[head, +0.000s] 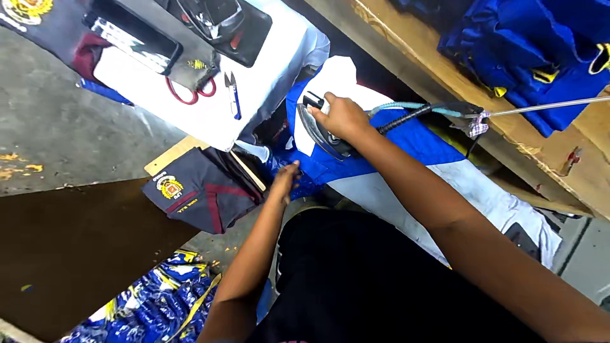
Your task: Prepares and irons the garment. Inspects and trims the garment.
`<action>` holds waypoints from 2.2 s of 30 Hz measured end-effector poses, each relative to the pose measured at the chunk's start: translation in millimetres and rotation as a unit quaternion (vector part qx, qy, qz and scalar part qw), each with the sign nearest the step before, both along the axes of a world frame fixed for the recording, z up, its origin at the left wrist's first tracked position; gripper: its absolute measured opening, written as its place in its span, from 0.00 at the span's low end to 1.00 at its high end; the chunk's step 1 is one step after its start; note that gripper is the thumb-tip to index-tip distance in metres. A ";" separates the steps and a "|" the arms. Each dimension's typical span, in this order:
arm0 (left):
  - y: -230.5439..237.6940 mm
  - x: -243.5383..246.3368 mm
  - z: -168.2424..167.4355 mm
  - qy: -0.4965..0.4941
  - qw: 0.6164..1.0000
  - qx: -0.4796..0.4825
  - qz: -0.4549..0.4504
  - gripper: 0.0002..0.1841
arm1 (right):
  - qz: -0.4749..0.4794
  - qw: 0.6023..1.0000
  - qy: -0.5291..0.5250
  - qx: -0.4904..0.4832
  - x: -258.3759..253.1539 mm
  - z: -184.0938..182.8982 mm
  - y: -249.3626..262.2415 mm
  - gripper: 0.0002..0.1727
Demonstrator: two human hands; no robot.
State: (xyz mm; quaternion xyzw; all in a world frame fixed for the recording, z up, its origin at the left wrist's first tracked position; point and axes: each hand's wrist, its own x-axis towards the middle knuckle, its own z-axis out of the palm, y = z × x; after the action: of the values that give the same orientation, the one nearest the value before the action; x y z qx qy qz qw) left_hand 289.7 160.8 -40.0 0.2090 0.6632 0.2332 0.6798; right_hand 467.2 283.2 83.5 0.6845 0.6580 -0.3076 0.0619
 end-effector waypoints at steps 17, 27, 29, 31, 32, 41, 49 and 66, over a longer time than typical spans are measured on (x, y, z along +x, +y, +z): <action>-28.1 23.9 -22.7 -0.019 0.992 0.118 -0.031 0.08 | -0.018 0.999 0.005 0.043 32.4 -11.2 -143.1 0.33; -26.1 23.5 -23.6 -0.043 0.993 0.110 -0.007 0.07 | -0.018 0.998 0.016 0.061 43.8 -14.0 -174.9 0.32; -25.4 22.3 -25.8 -0.052 0.993 0.108 -0.004 0.07 | -0.024 0.998 0.004 0.054 59.2 -15.9 -194.1 0.31; -25.8 21.9 -27.4 -0.062 0.992 0.110 0.000 0.06 | -0.026 0.998 -0.008 0.056 64.1 -18.2 -200.0 0.32; -25.7 21.8 -28.5 -0.066 0.992 0.111 0.002 0.07 | -0.027 0.997 -0.010 0.067 62.1 -19.4 -198.3 0.32; -26.0 22.8 -25.0 -0.085 0.993 0.079 0.028 0.05 | -0.046 0.997 0.016 0.057 38.2 -15.7 -170.0 0.32; -9.8 6.8 -20.0 -0.078 0.994 0.048 0.064 0.10 | -0.025 0.995 0.008 0.094 53.3 -22.8 -188.9 0.31; -15.3 11.9 -16.8 -0.050 0.995 0.066 0.060 0.29 | -0.200 0.978 -0.001 0.053 78.2 -14.5 -151.7 0.32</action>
State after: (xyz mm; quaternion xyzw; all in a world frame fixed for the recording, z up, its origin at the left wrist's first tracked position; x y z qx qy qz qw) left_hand 301.6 145.6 -56.8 0.2013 0.6228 0.3268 0.6817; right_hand 545.4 131.6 69.0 0.8053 0.5228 -0.2773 -0.0366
